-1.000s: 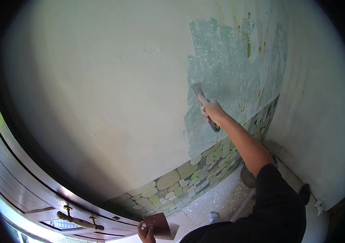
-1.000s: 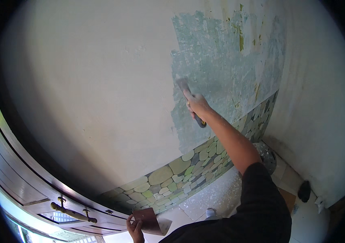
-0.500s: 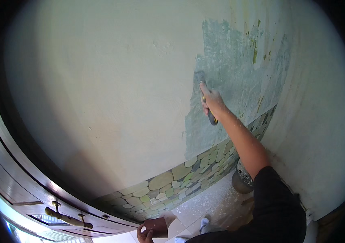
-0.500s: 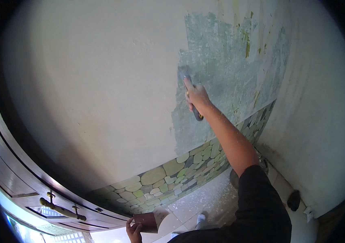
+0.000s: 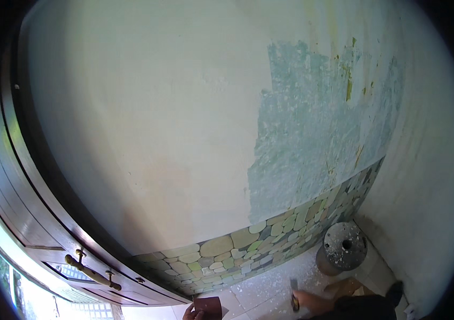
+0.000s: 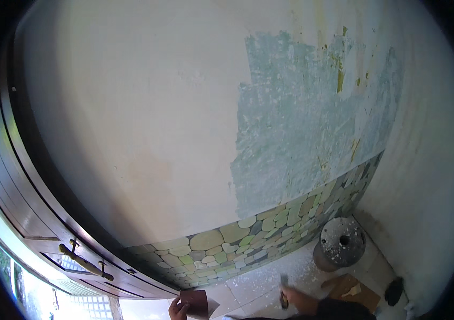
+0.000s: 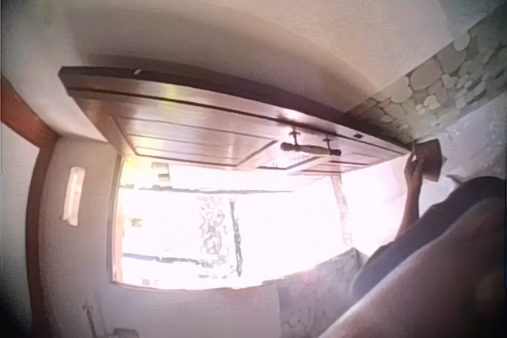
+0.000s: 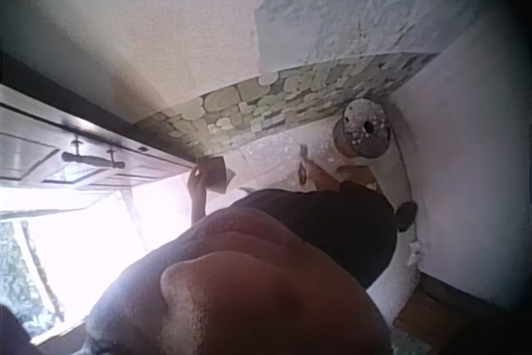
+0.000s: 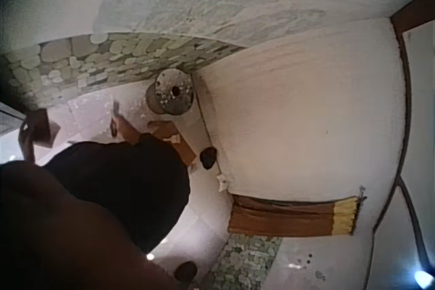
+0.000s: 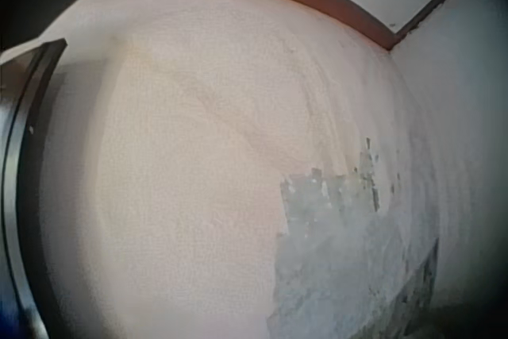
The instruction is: The recorder is using a putty knife to scrape old material off of a wall.
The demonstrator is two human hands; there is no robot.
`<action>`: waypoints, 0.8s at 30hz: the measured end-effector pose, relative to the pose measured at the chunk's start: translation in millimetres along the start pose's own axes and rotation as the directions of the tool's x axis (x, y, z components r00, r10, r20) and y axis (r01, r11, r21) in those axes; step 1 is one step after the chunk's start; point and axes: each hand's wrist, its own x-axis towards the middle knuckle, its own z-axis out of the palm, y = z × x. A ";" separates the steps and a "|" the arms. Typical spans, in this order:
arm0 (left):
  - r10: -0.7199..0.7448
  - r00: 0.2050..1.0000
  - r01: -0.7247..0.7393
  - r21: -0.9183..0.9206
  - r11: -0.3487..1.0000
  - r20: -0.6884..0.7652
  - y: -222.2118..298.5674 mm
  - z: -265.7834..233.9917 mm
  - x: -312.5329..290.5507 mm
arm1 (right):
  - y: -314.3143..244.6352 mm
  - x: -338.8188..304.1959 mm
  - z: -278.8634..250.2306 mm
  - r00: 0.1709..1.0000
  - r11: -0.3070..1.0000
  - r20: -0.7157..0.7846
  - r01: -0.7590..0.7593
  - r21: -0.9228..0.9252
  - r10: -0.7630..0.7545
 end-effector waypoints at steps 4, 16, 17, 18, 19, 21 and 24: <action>0.009 1.000 -0.009 -0.003 1.000 0.016 16.6 38.1 -17.0 | 45.3 10.9 -37.2 0.998 0.998 -0.050 -0.022 0.054 0.025; -0.077 0.931 0.032 0.128 0.991 0.357 18.4 145.4 -55.6 | 135.8 -13.5 -86.8 0.911 0.908 -0.315 -0.125 0.400 0.265; -0.078 0.930 0.034 0.127 0.991 0.360 17.5 151.7 -63.7 | 140.7 -16.1 -89.6 0.897 0.894 -0.335 -0.129 0.429 0.289; -0.112 0.916 0.100 0.049 0.994 0.384 18.4 159.4 -72.4 | 145.3 -18.8 -92.4 0.881 0.880 -0.354 -0.131 0.457 0.315; -0.139 0.908 0.163 -0.030 0.986 0.395 17.9 160.7 -81.0 | 128.9 -23.5 -88.5 0.870 0.868 -0.361 -0.137 0.477 0.336; -0.141 0.912 0.161 -0.020 0.987 0.384 13.4 159.0 -91.6 | 99.2 -39.7 -68.4 0.846 0.844 -0.375 -0.149 0.515 0.378; -0.115 0.915 0.157 -0.079 0.984 0.386 8.2 160.0 -95.9 | 35.9 -52.3 -53.7 0.962 0.724 -0.176 -0.030 0.689 0.207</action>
